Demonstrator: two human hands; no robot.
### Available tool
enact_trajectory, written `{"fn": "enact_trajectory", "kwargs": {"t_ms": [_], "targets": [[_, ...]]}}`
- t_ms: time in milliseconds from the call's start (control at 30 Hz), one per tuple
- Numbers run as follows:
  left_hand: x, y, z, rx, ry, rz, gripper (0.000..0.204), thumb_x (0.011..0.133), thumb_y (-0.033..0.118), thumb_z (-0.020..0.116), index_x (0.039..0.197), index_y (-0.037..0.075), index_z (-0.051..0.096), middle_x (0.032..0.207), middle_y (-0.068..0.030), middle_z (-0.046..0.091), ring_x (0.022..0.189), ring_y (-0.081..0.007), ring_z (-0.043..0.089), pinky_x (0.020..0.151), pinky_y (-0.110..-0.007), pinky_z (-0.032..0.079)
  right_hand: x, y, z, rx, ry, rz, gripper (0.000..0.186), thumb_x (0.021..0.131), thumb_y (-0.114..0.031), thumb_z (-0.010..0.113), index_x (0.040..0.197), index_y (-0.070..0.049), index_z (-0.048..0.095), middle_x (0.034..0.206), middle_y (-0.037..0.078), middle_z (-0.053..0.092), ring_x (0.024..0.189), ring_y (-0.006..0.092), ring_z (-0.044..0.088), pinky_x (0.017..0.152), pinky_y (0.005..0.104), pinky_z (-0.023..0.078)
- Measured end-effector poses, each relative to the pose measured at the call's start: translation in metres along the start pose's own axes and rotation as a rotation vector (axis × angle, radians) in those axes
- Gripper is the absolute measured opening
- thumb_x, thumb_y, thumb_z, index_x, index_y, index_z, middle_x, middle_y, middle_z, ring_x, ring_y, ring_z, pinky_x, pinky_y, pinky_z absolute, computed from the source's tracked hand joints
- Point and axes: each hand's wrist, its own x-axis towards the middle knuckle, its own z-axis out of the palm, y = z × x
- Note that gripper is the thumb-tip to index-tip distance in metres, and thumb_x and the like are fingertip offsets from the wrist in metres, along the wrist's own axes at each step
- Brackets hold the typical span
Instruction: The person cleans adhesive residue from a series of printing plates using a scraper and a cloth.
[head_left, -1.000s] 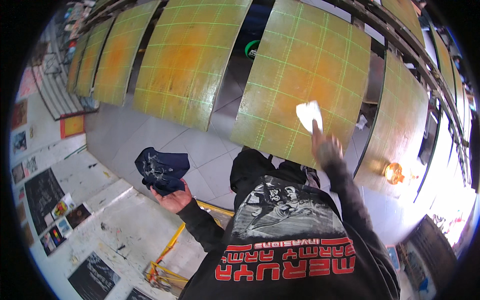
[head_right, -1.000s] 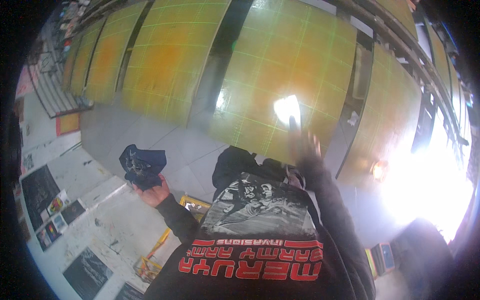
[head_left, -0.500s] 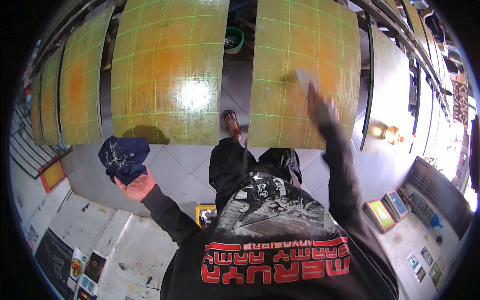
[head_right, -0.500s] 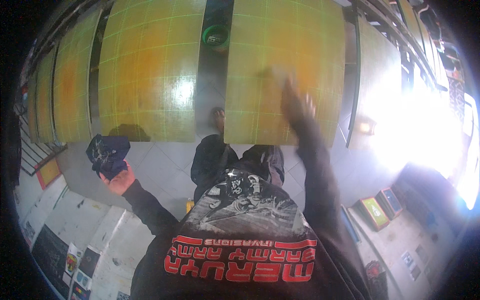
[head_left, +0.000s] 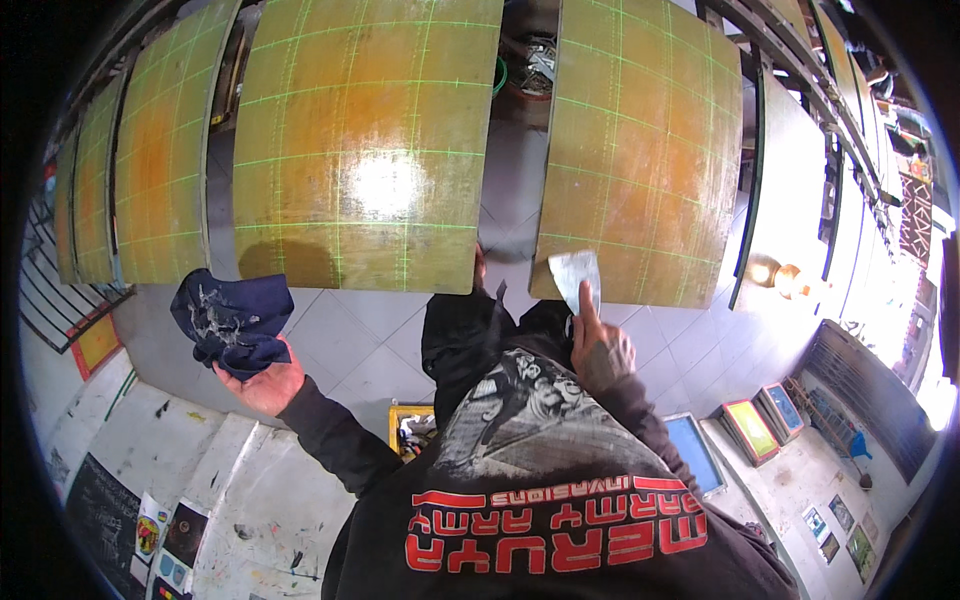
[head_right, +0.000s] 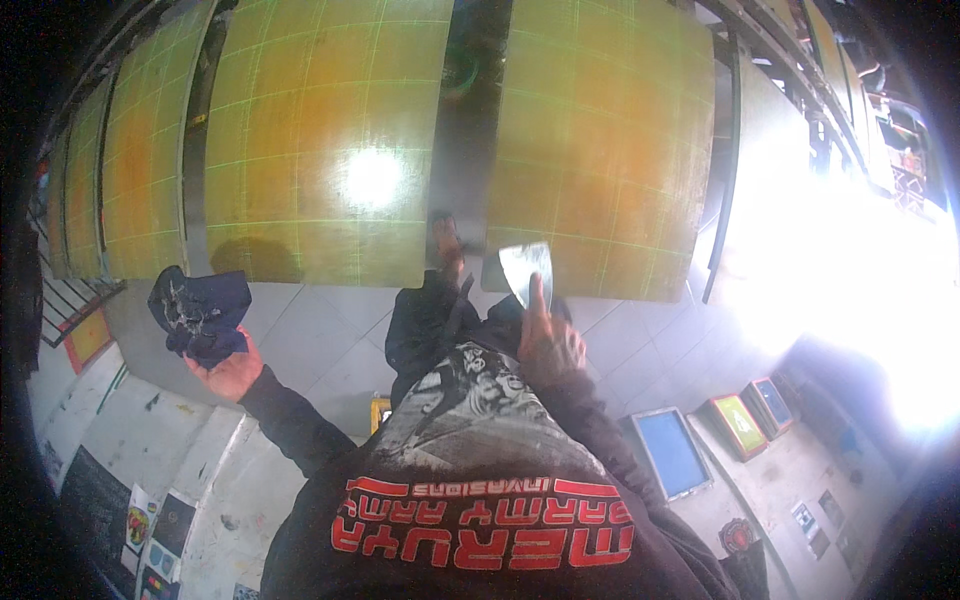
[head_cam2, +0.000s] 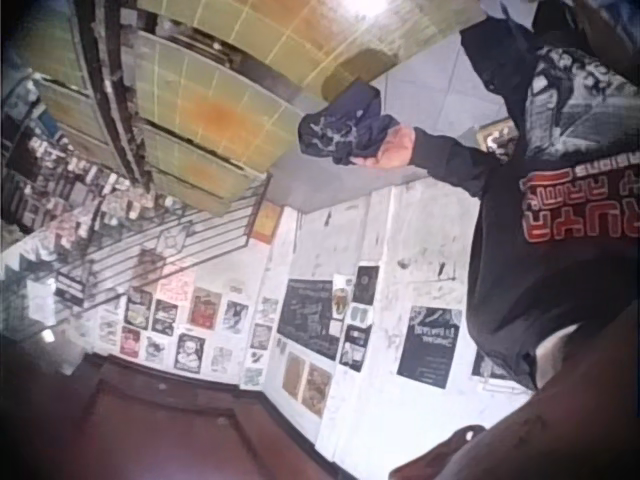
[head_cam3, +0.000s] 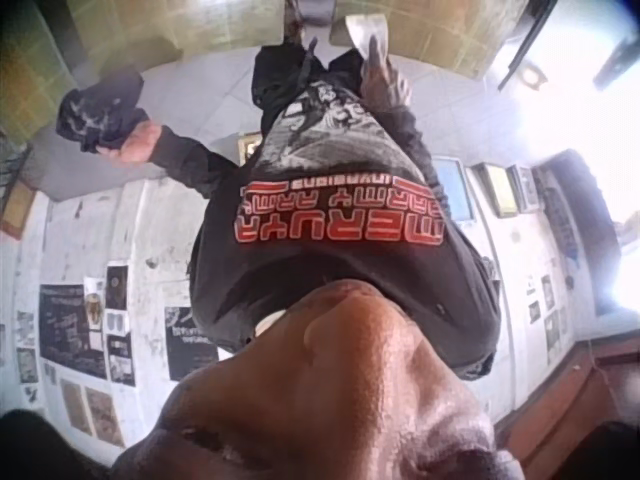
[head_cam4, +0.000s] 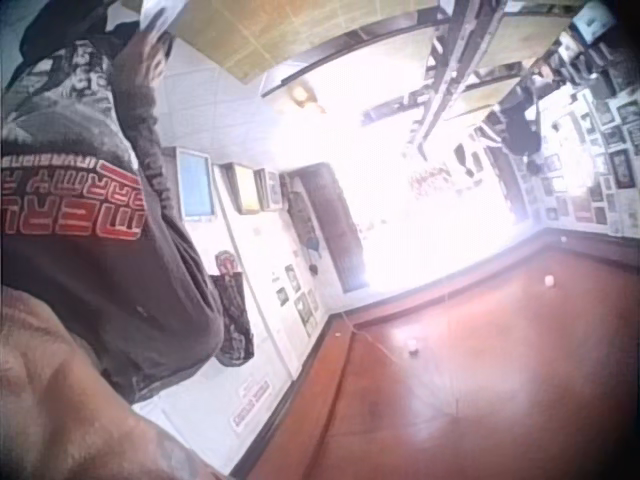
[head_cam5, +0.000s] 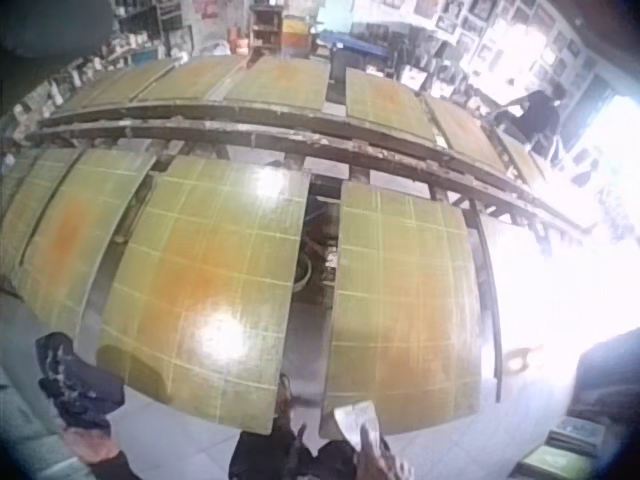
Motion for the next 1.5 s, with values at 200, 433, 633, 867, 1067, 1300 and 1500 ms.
{"fn": "enact_trajectory", "kwargs": {"t_ms": [200,433,633,867,1067,1300,1500], "targets": [[0.02,0.009,0.011,0.055,-0.014,0.043,0.03,0.088,0.034,0.059,0.112,0.016,0.065,0.115,-0.0027,0.065,0.1,-0.0241,0.063,0.087,-0.045,0.048,0.261,0.054,-0.021,-0.002,0.208,0.084,0.044,0.097,-0.038,0.035,0.134,-0.016,0.046,0.088,0.027,0.064,0.078,0.0457,0.064,0.07,0.0558,0.051],[0.008,0.016,0.027,0.212,0.241,0.281,0.04,0.087,0.039,0.059,0.119,0.014,0.06,0.121,-0.0027,0.061,0.11,-0.0222,0.056,0.084,-0.047,0.044,0.303,0.085,-0.027,-0.215,0.244,-0.176,0.039,0.097,-0.032,0.036,0.125,-0.006,0.043,0.086,0.027,0.064,0.077,0.0422,0.063,0.066,0.0524,0.05],[0.027,0.021,-0.002,0.091,0.091,0.114,0.038,0.089,0.034,0.057,0.119,0.012,0.06,0.122,-0.0054,0.06,0.108,-0.025,0.057,0.08,-0.046,0.046,0.015,-0.013,-0.036,0.052,-0.313,0.378,0.05,0.095,-0.024,0.046,0.141,-0.008,0.037,0.087,0.032,0.062,0.07,0.0441,0.064,0.068,0.0558,0.05],[0.062,0.001,0.026,0.182,-0.126,0.046,0.034,0.089,0.03,0.057,0.117,0.011,0.063,0.122,-0.0053,0.062,0.107,-0.0227,0.06,0.092,-0.044,0.046,0.244,0.139,-0.036,-0.103,0.193,0.09,0.045,0.098,-0.039,0.032,0.135,-0.015,0.042,0.098,0.026,0.063,0.087,0.0438,0.063,0.075,0.0527,0.05],[0.068,-0.001,0.045,0.004,-0.248,-0.104,0.033,0.091,0.029,0.056,0.115,0.009,0.063,0.12,-0.0054,0.063,0.107,-0.0229,0.06,0.095,-0.043,0.045,0.176,0.111,-0.038,0.067,0.194,0.16,0.043,0.097,-0.035,0.043,0.13,-0.009,0.052,0.101,0.029,0.06,0.089,0.0419,0.063,0.077,0.0464,0.05],[0.066,-0.011,0.054,0.039,-0.206,-0.128,0.031,0.09,0.027,0.056,0.113,0.008,0.064,0.118,-0.0054,0.064,0.106,-0.0238,0.06,0.095,-0.042,0.044,-0.032,-0.002,-0.035,0.291,0.066,0.25,0.043,0.093,-0.017,0.051,0.137,-0.017,0.048,0.07,0.025,0.06,0.057,0.0393,0.061,0.053,0.0462,0.048],[0.067,-0.014,0.058,0.038,-0.177,-0.179,0.034,0.092,0.033,0.052,0.115,0.009,0.062,0.12,-0.0063,0.062,0.109,-0.0253,0.057,0.089,-0.049,0.042,-0.014,-0.014,-0.021,0.19,-0.047,0.277,0.052,0.089,-0.017,0.052,0.14,-0.012,0.039,0.059,0.019,0.059,0.054,0.0355,0.062,0.05,0.0503,0.046]]}}
